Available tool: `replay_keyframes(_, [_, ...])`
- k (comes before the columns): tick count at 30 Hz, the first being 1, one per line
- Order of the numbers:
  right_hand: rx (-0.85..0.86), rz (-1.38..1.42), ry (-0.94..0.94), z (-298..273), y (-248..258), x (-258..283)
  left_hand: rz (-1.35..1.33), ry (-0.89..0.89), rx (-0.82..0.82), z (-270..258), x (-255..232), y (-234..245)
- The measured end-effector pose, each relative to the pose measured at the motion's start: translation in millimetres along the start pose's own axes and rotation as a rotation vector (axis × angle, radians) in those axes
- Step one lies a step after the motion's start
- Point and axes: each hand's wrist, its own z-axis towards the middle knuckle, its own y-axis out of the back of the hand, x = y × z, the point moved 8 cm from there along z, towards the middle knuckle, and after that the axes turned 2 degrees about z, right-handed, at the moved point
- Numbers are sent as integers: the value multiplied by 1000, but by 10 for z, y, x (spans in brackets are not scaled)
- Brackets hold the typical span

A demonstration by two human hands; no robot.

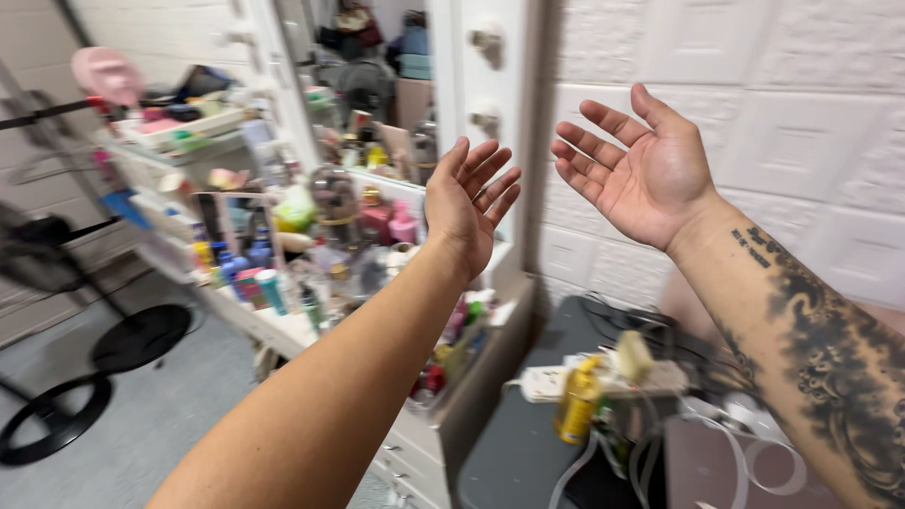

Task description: The person repeatedly picks up small LED light bulbs from a desk and screws them into empty sockets mounted on a vanity mirror frame. The person handles the bulbs one at a time, moving between the desk and the mirror to install each bulb.

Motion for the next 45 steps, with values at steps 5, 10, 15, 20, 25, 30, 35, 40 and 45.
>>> replay_keyframes(5, [-116, -28, 28, -340, 912, 437, 4, 93, 104, 100, 897, -612])
replay_keyframes(10, [-248, -72, -34, -615, 2033, 634, 48, 141, 170, 131, 2042, -1059])
replay_keyframes(15, [-356, -171, -145, -867, 3233, 509, 70, 210, 115, 79, 3203, -1239])
replay_keyframes(20, [-441, -294, -237, -1145, 4481, 136, 128, 312, 65, -100, 4297, -1256])
replay_keyframes(25, [-519, -420, -394, -1497, 5570, -489, 195, 503, -78, -198, 5181, -985])
replay_keyframes(30, [-415, -790, -454, -1736, 6270, -1079, 239, 577, -153, -261, 5820, -602])
replay_keyframes(35, [-295, -1043, -463, -1928, 6511, -1466, 303, 607, -144, -389, 6246, -310])
replay_keyframes(40, [-220, -1236, -379, -2049, 6397, -1418, 315, 569, -103, -388, 6484, -225])
replay_keyframes(45, [-104, -1546, -394, -2044, 6140, -1329, 428, 527, -65, -397, 6534, -237])
